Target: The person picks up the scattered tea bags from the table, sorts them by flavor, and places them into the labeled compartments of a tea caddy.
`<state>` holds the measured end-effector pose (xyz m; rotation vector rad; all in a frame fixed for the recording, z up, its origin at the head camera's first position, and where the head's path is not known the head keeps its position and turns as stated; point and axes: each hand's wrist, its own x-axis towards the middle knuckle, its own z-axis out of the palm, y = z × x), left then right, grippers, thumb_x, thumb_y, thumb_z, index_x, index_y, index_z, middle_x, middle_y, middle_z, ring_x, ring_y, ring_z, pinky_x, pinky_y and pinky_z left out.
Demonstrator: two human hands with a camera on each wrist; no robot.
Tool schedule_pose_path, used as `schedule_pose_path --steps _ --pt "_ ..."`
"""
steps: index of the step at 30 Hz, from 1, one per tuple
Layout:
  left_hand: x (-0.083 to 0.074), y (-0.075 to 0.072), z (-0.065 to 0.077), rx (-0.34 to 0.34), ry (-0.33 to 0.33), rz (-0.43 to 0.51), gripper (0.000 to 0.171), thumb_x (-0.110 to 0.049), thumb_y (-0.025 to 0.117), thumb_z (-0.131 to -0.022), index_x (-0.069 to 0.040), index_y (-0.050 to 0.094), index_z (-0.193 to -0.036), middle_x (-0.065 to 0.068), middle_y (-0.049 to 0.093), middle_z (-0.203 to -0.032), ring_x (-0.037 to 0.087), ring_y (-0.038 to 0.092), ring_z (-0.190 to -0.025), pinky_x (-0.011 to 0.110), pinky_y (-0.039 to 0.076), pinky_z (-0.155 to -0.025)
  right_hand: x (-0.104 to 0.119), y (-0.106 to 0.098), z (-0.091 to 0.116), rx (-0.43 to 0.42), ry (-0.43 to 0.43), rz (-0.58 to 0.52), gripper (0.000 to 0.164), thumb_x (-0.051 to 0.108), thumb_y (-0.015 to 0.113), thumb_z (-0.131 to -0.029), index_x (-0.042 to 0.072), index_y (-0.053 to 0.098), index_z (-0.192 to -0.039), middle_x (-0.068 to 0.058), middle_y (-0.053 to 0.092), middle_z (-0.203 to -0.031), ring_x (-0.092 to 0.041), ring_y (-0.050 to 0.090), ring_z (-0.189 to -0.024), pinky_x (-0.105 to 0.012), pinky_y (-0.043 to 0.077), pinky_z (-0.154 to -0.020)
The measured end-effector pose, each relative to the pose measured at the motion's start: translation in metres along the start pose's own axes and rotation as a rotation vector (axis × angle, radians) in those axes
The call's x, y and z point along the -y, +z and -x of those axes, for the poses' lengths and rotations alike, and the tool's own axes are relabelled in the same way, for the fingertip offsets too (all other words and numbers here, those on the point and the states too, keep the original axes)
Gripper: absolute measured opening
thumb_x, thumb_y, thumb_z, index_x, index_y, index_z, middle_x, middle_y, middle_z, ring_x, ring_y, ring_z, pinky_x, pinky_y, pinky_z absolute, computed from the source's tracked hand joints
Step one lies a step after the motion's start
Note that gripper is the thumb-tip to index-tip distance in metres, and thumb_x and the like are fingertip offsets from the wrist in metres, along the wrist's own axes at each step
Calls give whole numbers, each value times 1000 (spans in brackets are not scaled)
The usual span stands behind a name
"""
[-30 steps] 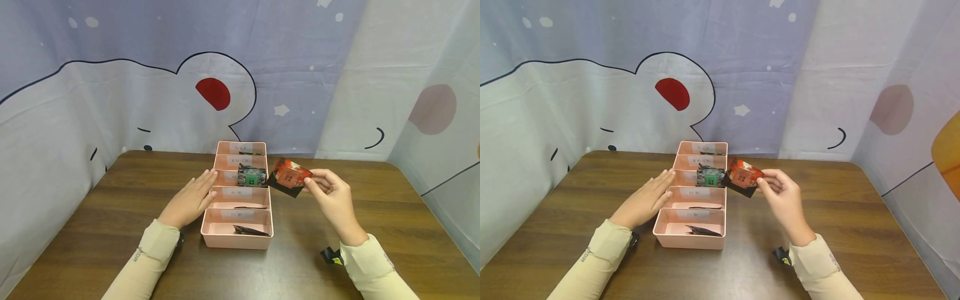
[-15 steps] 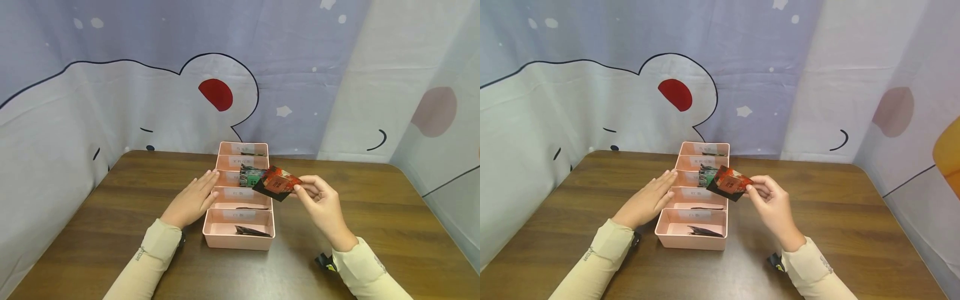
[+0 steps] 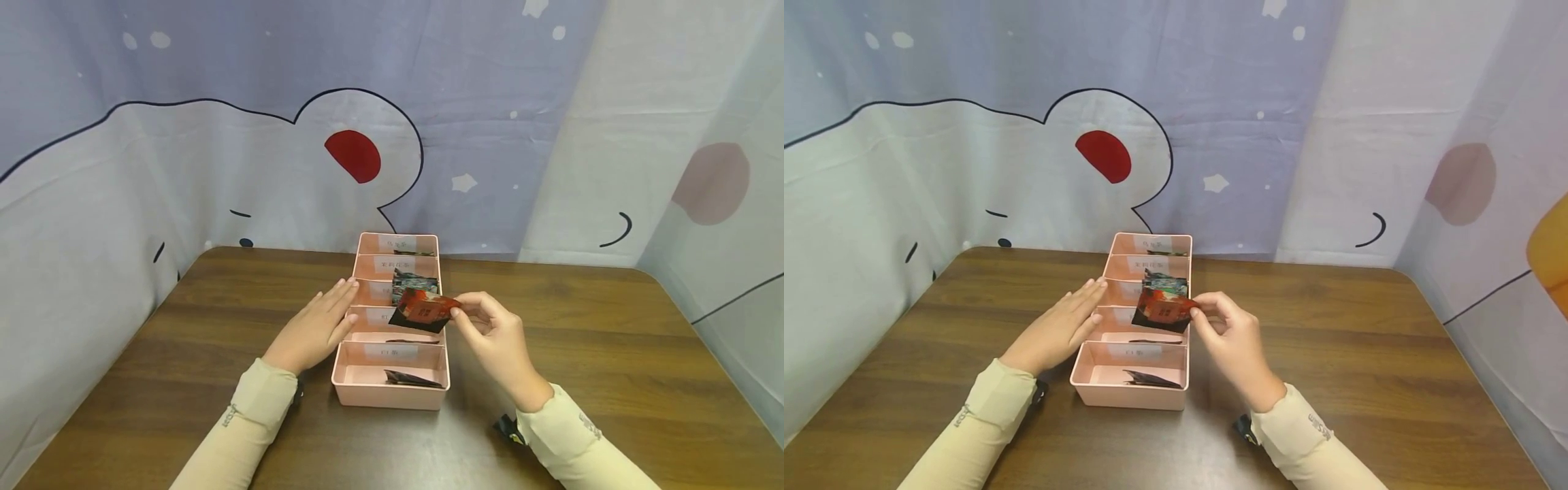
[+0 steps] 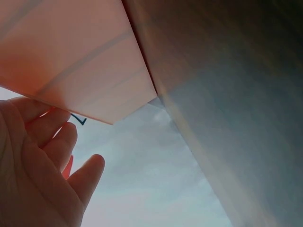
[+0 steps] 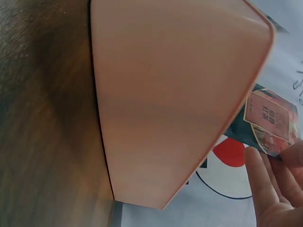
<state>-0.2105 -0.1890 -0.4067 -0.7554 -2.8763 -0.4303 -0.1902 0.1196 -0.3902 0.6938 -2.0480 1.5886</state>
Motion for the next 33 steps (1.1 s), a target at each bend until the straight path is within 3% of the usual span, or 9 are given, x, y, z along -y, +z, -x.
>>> schedule_pose_path --steps 5,18,23,33 --pt "0 0 0 -4 3 -2 61 -38 40 -110 -3 29 -159 10 29 -165 26 22 -153 51 22 -123 -3 4 2 10 -64 136 16 -13 73 -86 -2 73 -97 -10 75 -92 -14 72 -81 -22 61 -68" --pt "0 -1 0 6 -6 -1 62 -39 40 -109 -4 29 -159 9 28 -165 26 22 -154 51 21 -124 -16 -2 5 189 -236 231 26 -12 74 -81 9 76 -96 1 73 -91 -14 69 -80 -26 61 -71" --pt "-1 -1 0 11 -9 2 62 -39 40 -109 -4 28 -160 9 27 -165 26 21 -154 50 20 -124 -21 -4 5 267 -264 239 24 -9 74 -83 10 75 -97 3 73 -91 -13 66 -83 -33 61 -69" --pt "1 1 -1 -1 1 5 62 -38 40 -109 -3 29 -159 10 28 -165 27 22 -153 53 24 -123 -23 -5 5 327 -275 229 17 -6 72 -86 6 74 -97 2 73 -93 -14 64 -89 -29 60 -72"
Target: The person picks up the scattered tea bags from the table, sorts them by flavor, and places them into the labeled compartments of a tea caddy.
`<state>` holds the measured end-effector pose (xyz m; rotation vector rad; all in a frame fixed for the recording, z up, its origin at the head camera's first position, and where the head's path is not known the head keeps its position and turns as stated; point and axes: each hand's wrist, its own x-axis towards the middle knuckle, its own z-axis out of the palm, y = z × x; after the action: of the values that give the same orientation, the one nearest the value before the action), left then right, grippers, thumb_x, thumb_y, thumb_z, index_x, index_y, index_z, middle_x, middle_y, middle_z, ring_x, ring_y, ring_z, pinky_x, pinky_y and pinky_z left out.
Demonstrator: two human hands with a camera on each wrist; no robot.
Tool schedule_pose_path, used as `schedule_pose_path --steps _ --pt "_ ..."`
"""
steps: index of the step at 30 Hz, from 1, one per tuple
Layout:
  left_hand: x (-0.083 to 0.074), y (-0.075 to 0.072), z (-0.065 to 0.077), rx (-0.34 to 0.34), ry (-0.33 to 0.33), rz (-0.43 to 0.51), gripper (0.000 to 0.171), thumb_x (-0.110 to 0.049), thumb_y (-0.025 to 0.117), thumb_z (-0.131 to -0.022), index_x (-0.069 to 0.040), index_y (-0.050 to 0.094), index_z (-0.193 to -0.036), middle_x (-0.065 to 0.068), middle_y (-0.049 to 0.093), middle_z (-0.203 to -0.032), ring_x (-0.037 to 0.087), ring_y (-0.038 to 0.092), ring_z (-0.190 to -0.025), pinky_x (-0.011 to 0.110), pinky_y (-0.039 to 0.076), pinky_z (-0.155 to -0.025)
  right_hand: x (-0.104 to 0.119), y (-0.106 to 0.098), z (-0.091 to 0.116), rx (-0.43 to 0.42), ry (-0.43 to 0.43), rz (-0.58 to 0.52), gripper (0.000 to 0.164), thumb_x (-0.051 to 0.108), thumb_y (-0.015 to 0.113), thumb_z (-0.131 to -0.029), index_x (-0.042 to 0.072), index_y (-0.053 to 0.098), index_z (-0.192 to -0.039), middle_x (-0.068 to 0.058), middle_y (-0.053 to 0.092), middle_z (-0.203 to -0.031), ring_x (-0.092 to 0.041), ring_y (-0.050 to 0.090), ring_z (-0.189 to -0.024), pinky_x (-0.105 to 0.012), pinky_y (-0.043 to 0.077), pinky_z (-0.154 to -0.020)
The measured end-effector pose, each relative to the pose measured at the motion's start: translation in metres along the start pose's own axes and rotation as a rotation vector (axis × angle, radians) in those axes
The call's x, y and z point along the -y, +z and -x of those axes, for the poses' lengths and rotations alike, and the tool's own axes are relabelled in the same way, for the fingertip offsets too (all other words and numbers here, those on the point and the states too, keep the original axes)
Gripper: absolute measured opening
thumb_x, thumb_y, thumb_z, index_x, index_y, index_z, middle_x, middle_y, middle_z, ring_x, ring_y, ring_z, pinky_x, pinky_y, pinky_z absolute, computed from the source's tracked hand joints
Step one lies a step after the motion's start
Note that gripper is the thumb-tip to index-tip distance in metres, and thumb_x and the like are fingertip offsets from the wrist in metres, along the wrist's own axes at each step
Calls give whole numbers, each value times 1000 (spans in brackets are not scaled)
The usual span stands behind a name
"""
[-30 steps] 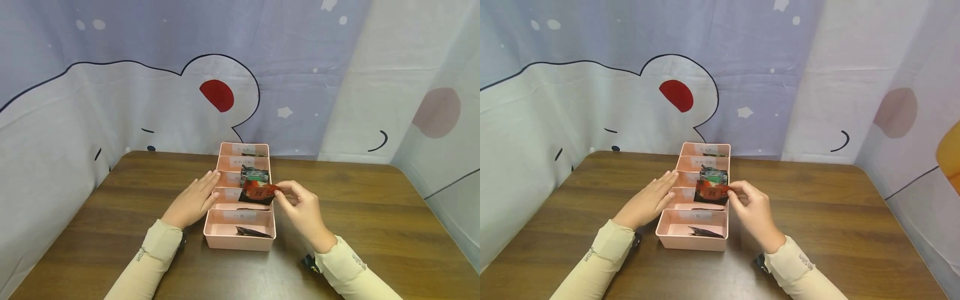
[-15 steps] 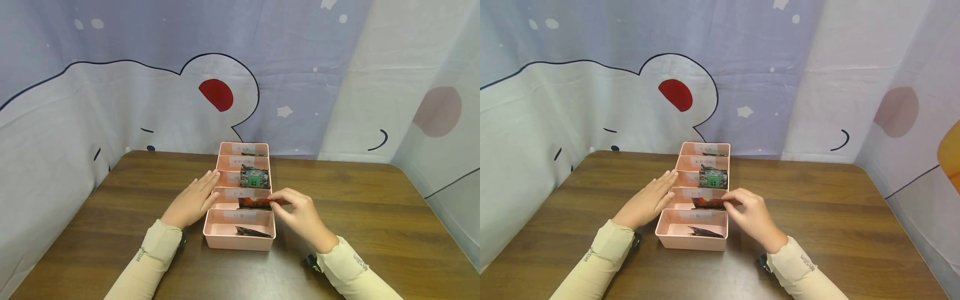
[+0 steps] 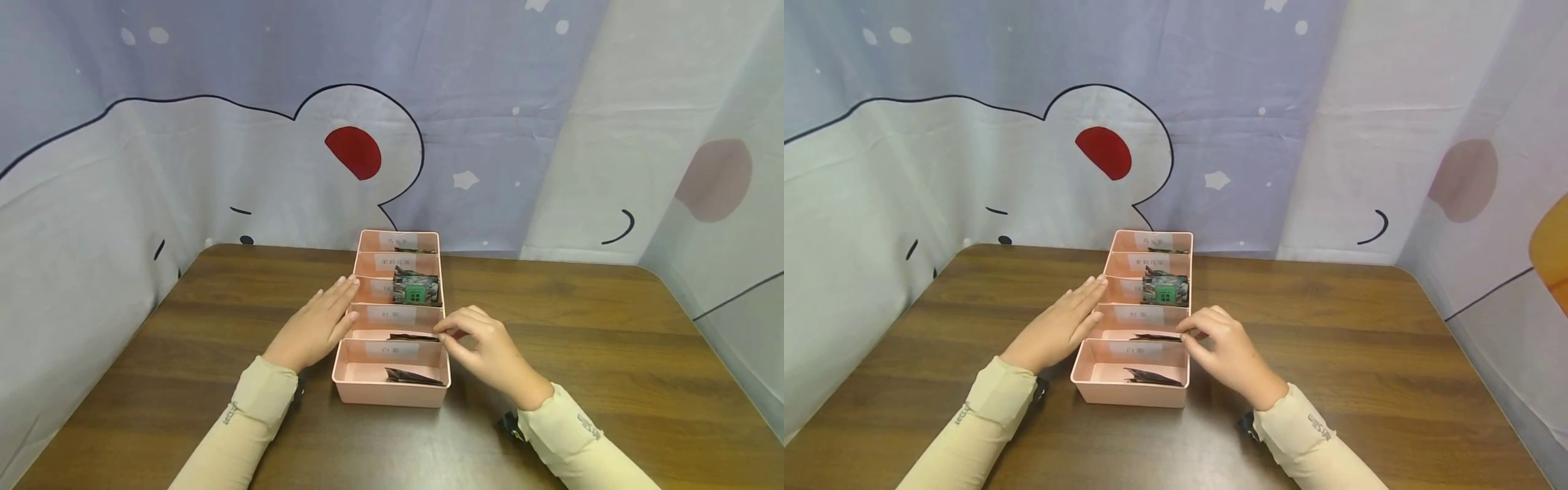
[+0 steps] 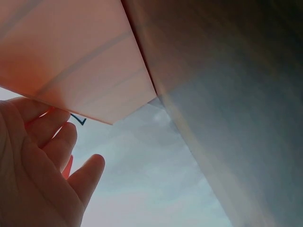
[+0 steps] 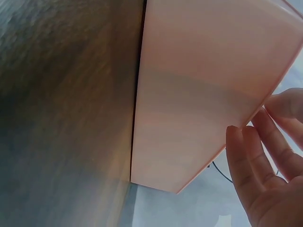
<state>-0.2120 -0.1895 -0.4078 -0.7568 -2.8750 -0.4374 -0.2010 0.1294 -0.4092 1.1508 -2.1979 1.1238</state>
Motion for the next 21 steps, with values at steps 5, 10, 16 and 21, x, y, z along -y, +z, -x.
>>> schedule_pose_path --steps 5,10,16,21 --pt "1 0 0 -3 4 5 61 -37 40 -110 -3 29 -159 10 28 -165 27 23 -153 54 25 -122 1 -1 0 11 21 -10 15 -6 71 -88 6 74 -97 2 73 -94 -12 63 -91 -29 60 -73" --pt "1 -1 0 3 6 -1 61 -37 41 -109 -3 30 -159 10 28 -165 27 23 -153 54 24 -122 0 -3 -1 12 -2 -13 16 -6 70 -87 6 73 -98 0 72 -95 -14 65 -89 -32 61 -72" --pt "2 0 1 -31 36 -66 59 -34 47 -107 -2 39 -155 12 36 -162 30 32 -150 56 31 -119 -7 -10 1 -8 17 10 18 -8 70 -87 4 74 -99 -1 72 -97 -13 66 -89 -32 61 -73" --pt "5 1 2 -99 81 -120 56 -35 54 -104 -5 48 -151 12 46 -156 31 43 -144 55 37 -115 -23 -19 5 -56 47 91 20 -10 70 -86 4 73 -100 -1 72 -96 -15 67 -84 -38 62 -70"
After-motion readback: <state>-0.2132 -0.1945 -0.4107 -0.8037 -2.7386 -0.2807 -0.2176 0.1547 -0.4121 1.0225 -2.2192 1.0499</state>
